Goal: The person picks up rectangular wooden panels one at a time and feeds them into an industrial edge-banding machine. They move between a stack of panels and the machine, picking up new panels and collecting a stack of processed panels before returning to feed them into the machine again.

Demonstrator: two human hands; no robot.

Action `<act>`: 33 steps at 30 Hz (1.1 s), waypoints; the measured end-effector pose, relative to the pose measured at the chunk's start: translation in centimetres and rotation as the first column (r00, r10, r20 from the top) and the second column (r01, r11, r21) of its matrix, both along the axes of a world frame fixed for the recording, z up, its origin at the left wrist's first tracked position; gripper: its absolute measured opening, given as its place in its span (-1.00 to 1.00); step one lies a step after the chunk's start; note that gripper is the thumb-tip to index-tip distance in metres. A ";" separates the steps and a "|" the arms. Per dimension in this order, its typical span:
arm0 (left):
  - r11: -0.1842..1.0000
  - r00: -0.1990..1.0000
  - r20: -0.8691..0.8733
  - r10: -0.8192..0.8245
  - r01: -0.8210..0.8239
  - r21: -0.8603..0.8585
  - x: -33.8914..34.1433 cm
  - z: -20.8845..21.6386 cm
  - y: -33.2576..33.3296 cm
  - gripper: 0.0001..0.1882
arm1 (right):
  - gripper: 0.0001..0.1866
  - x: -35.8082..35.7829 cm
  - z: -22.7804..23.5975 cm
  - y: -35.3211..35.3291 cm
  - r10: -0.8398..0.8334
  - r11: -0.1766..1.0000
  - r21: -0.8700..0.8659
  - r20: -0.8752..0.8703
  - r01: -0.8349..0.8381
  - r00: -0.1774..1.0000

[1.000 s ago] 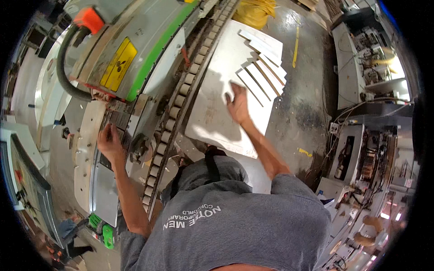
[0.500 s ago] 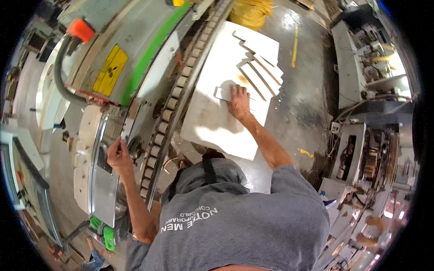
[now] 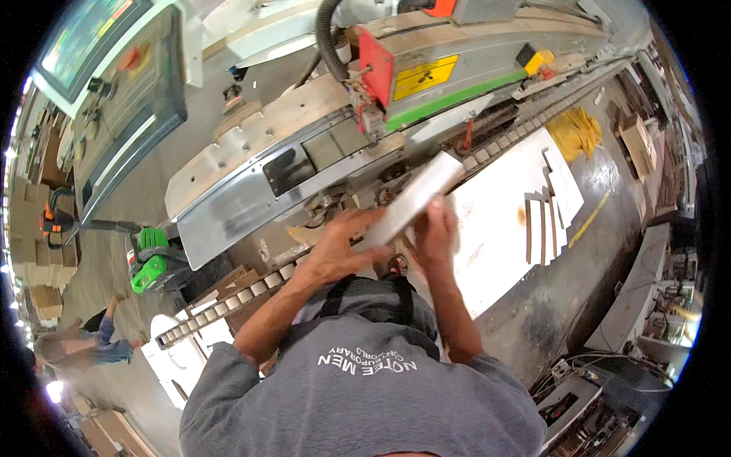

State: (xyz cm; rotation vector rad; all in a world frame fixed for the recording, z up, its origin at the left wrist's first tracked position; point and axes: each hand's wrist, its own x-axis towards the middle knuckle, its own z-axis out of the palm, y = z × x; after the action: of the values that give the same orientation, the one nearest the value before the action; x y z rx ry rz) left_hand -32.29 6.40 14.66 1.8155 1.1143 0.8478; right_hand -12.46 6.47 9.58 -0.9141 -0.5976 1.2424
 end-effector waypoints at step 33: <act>0.658 0.739 -0.175 0.650 -0.433 0.616 -18.8 -7.4 7.4 -0.63 | -0.27 -21.4 -4.1 8.3 0.461 0.884 -0.008 0.187 -0.468 0.867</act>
State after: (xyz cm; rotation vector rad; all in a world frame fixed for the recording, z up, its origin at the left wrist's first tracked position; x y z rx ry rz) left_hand -51.12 13.80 7.22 2.1946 1.9123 1.3044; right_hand -33.85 14.80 5.50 -0.8865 -1.0312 1.5799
